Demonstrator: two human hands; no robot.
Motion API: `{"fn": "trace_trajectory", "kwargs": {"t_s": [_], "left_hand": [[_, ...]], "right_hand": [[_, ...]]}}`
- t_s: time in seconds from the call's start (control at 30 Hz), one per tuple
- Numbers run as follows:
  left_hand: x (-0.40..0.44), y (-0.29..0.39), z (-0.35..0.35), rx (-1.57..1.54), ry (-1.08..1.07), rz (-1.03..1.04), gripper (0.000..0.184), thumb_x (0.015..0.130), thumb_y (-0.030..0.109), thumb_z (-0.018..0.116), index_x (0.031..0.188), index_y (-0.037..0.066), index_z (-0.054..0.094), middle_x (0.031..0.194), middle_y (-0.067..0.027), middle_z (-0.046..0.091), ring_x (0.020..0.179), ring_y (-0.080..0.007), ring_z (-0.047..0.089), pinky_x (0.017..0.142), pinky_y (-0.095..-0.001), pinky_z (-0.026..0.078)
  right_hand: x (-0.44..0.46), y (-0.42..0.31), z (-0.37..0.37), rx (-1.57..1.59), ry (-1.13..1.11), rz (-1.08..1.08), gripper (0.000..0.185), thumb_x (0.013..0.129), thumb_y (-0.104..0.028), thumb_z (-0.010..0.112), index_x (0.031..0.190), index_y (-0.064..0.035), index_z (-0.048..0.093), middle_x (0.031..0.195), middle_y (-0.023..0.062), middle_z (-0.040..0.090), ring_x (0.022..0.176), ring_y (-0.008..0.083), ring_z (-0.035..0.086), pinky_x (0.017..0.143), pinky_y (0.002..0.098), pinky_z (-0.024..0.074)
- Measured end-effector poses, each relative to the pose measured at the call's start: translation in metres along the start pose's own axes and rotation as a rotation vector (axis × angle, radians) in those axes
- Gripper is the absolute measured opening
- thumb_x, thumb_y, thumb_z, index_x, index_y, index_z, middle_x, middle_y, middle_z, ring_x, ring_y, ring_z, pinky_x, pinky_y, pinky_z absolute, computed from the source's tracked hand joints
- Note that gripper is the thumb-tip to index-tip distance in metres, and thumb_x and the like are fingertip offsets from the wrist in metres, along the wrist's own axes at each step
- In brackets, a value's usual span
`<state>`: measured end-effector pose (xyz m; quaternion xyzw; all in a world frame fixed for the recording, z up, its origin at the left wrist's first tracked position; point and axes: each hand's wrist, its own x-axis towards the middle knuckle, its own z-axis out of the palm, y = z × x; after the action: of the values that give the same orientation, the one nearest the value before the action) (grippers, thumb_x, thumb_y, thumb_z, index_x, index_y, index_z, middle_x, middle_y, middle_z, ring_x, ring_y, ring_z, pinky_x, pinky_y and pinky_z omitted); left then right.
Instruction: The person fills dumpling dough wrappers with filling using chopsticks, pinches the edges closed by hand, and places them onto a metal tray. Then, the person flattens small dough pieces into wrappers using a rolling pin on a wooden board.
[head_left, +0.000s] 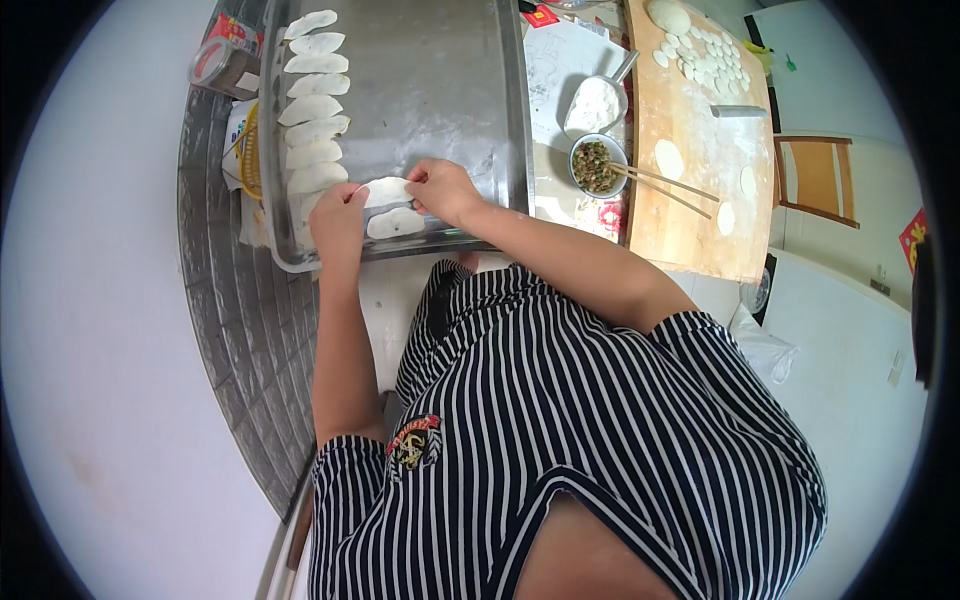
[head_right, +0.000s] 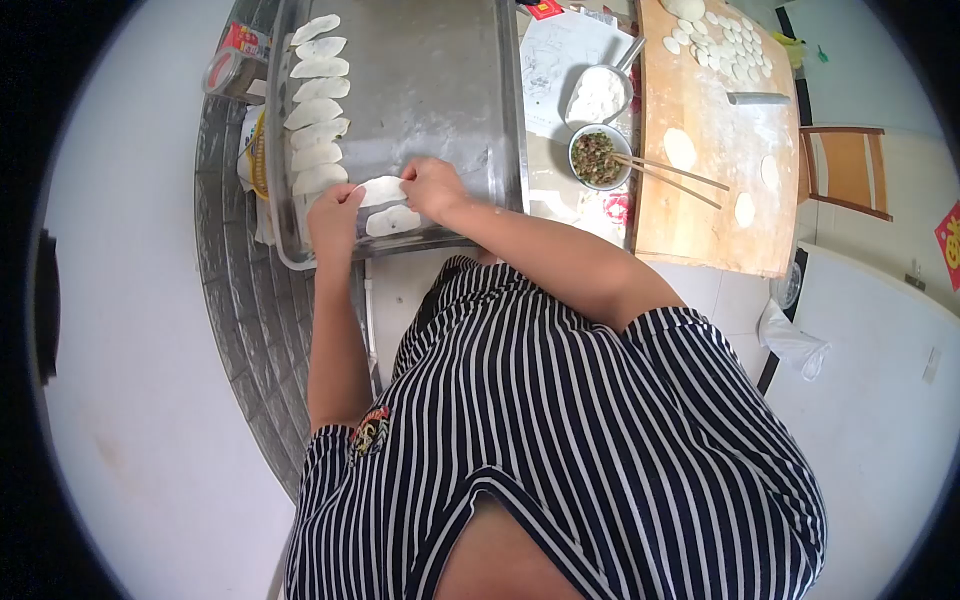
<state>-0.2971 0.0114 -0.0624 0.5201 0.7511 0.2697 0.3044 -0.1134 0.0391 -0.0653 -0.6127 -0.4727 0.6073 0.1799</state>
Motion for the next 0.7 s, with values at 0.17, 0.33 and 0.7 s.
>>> {"fn": "trace_trajectory", "kwargs": {"t_s": [0.17, 0.33, 0.7], "left_hand": [[-0.004, -0.005, -0.001, 0.123, 0.021, 0.044, 0.025, 0.086, 0.022, 0.070, 0.099, 0.001, 0.073, 0.092, -0.0160, 0.072, 0.083, -0.0302, 0.068, 0.078, -0.0382, 0.051], [-0.002, -0.018, -0.011, -0.025, 0.246, 0.147, 0.023, 0.091, 0.017, 0.069, 0.109, 0.003, 0.073, 0.101, -0.0122, 0.071, 0.090, -0.0240, 0.068, 0.081, -0.0340, 0.052], [-0.029, 0.083, 0.003, -0.192, 0.112, 0.071, 0.022, 0.098, 0.015, 0.063, 0.113, 0.002, 0.072, 0.095, -0.0032, 0.069, 0.083, -0.0114, 0.060, 0.077, -0.0263, 0.049]], "right_hand": [[0.006, 0.024, 0.002, -0.133, 0.063, -0.196, 0.023, 0.095, -0.015, 0.064, 0.109, 0.0025, 0.066, 0.089, 0.0105, 0.070, 0.072, 0.0145, 0.066, 0.066, 0.0281, 0.0566], [-0.074, 0.009, -0.062, -0.012, -0.145, -0.197, 0.026, 0.097, -0.022, 0.062, 0.114, -0.0036, 0.067, 0.092, 0.0105, 0.071, 0.079, 0.0165, 0.068, 0.076, 0.0323, 0.0556], [-0.176, 0.223, -0.296, 0.339, 0.677, 0.230, 0.022, 0.095, -0.022, 0.064, 0.094, -0.0004, 0.066, 0.081, 0.0073, 0.068, 0.067, 0.0145, 0.064, 0.062, 0.0274, 0.0535]]}}
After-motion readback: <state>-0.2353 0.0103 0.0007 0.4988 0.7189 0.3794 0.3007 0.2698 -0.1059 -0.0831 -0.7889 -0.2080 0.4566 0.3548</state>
